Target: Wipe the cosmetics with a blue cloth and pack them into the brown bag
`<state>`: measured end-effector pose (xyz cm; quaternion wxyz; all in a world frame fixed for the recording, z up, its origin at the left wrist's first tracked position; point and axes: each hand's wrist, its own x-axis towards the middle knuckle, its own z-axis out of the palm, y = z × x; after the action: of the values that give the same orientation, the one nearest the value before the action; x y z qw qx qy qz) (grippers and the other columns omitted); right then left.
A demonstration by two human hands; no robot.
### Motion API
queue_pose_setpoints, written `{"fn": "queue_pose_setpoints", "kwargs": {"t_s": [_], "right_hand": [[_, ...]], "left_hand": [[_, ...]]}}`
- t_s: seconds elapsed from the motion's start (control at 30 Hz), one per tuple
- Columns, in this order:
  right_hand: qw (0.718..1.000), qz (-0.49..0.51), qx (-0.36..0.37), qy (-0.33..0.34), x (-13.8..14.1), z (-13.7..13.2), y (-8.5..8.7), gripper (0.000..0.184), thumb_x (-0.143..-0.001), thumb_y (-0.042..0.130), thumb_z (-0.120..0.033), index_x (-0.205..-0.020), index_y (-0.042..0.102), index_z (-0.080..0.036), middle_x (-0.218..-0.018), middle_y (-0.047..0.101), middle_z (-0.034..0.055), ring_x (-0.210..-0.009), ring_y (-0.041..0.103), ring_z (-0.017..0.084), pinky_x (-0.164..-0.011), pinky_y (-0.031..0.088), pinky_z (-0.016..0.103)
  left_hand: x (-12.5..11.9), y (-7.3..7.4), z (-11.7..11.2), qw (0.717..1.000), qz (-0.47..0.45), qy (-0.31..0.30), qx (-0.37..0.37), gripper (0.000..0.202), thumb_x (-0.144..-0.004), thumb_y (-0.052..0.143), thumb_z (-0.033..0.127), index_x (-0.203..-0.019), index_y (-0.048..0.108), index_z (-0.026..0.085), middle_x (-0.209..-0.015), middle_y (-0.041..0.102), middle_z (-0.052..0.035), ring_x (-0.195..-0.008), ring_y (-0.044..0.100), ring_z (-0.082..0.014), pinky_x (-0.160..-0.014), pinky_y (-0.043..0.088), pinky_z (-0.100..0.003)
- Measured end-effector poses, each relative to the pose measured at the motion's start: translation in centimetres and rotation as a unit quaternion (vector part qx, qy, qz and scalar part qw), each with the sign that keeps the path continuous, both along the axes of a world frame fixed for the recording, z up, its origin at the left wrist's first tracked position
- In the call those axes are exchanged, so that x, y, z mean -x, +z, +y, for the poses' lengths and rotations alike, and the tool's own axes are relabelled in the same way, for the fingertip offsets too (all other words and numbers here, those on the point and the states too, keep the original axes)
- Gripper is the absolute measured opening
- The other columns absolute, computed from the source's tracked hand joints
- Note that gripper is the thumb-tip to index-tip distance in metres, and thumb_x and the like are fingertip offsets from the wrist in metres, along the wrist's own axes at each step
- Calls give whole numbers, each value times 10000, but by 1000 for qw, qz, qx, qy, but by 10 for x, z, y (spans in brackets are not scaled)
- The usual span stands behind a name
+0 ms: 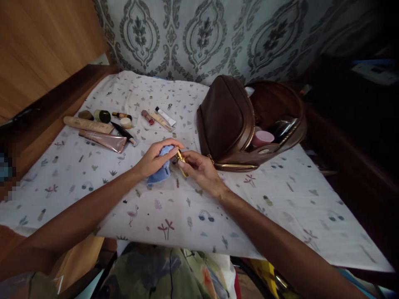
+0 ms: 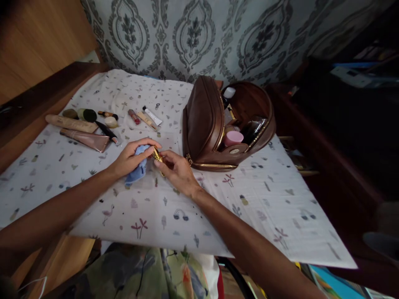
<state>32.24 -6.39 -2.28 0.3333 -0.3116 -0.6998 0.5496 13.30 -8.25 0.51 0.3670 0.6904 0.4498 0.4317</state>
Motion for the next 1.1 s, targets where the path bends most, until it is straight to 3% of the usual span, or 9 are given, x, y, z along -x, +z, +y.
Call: {"fn": "queue_pose_setpoints", "kwargs": {"t_s": [0.13,0.27,0.43,0.53,0.63,0.77,0.97,1.1], "right_hand": [[995,54,76,35,0,0,3,424,-848,684,-588,-1001,625,-197,-826,655,8,-754,604,148,-713,476,284],[994,90,60,-16,1,-1,7,397,-782,772,-550,-947,648,-211,-844,613,-6,-754,565,130,-703,478,267],[986,144,20,-80,3,-4,12,399,-698,849,-523,-835,628,-220,-805,578,-14,-754,549,141,-725,495,285],[984,156,42,-74,3,-6,15,421,-700,838,-559,-807,611,-221,-770,575,-17,-698,556,139,-684,508,294],[986,149,45,-67,3,-6,17,438,-696,829,-583,-837,629,-220,-810,630,-2,-744,597,154,-706,518,301],[988,135,16,-69,1,-9,21,414,-738,809,-551,-943,667,-221,-914,680,18,-821,617,155,-714,507,281],[981,137,-102,-91,-5,-17,36,247,-876,719,-393,-1051,680,-222,-957,665,34,-821,622,137,-696,524,259],[969,123,-202,-78,-24,-18,61,134,-921,681,-289,-1030,711,-219,-899,653,32,-795,626,134,-698,546,268]], "left_hand": [[-2,0,-3,999,-22,26,15,316,-958,547,452,-1066,681,187,-892,654,-18,-798,600,-142,-763,491,-243],[-7,0,-7,993,-55,73,79,406,-961,515,541,-1187,607,218,-770,582,26,-587,496,-92,-569,447,-198],[-16,3,-13,978,-83,20,191,594,-907,451,718,-1189,559,206,-675,587,40,-506,556,-112,-455,432,-199],[-19,6,-16,970,-76,-16,232,568,-906,419,738,-964,585,198,-597,588,37,-462,536,-117,-423,404,-204],[-22,10,-19,973,-70,18,219,539,-914,420,716,-794,547,206,-549,552,41,-469,498,-112,-450,412,-207],[-24,18,-21,975,-42,94,199,500,-916,399,694,-905,603,237,-542,533,48,-490,510,-149,-466,442,-244],[-28,24,-26,981,-13,89,172,507,-943,363,659,-947,662,249,-542,551,25,-485,533,-182,-463,460,-282],[-34,26,-29,988,-5,73,133,472,-980,360,607,-1021,667,251,-586,589,16,-515,554,-182,-488,475,-277]]}}
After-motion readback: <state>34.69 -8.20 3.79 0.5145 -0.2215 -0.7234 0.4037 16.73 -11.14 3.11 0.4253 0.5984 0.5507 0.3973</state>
